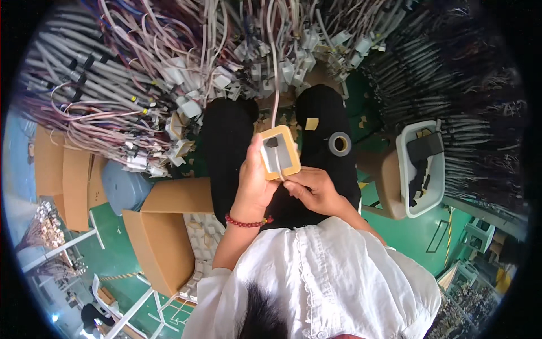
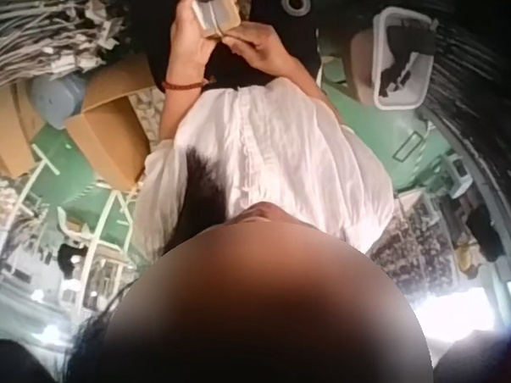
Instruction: The recorder applies tape to secure wires to a component and organizes the finished wire harnesses.
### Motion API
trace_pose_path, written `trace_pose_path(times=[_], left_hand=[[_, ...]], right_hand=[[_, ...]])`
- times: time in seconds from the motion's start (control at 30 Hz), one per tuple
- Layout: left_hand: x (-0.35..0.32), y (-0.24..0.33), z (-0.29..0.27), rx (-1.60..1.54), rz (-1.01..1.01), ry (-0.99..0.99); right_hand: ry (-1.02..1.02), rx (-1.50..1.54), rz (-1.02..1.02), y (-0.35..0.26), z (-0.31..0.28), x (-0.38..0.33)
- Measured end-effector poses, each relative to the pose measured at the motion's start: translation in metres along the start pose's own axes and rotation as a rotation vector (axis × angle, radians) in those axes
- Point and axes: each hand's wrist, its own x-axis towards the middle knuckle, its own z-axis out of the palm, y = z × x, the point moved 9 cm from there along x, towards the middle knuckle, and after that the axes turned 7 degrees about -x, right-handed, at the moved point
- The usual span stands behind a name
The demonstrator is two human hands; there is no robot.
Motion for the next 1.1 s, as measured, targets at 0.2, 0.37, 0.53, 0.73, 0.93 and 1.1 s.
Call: trace_pose_path(times=[0.2,0.37,0.53,0.73,0.93,1.1], left_hand=[[0.003,-0.001,-0.003,-0.015,0.000,-0.030],[0.011,0.005,-0.006,-0.041,0.016,-0.038],[-0.006,0.049,0.001,0.479,0.417,-0.165],[-0.033,0.044,0.040,1.112,0.651,-0.480],[-0.036,0.040,0.040,1.126,0.677,-0.354],[-0.034,0.032,0.034,0.943,0.557,-0.362]], right_hand=[[-0.062,0.043,0.081,0.011,0.007,-0.002],[-0.050,-0.182,0.004,-0.008,-0.002,0.006],[0.228,-0.708,0.103,-0.009,-0.096,-0.012],[0.125,-0.722,0.292,0.043,-0.100,-0.006],[-0.004,0.063,0.297,0.016,-0.053,-0.004],[-0.006,0.065,0.277,0.000,-0.035,0.005]])
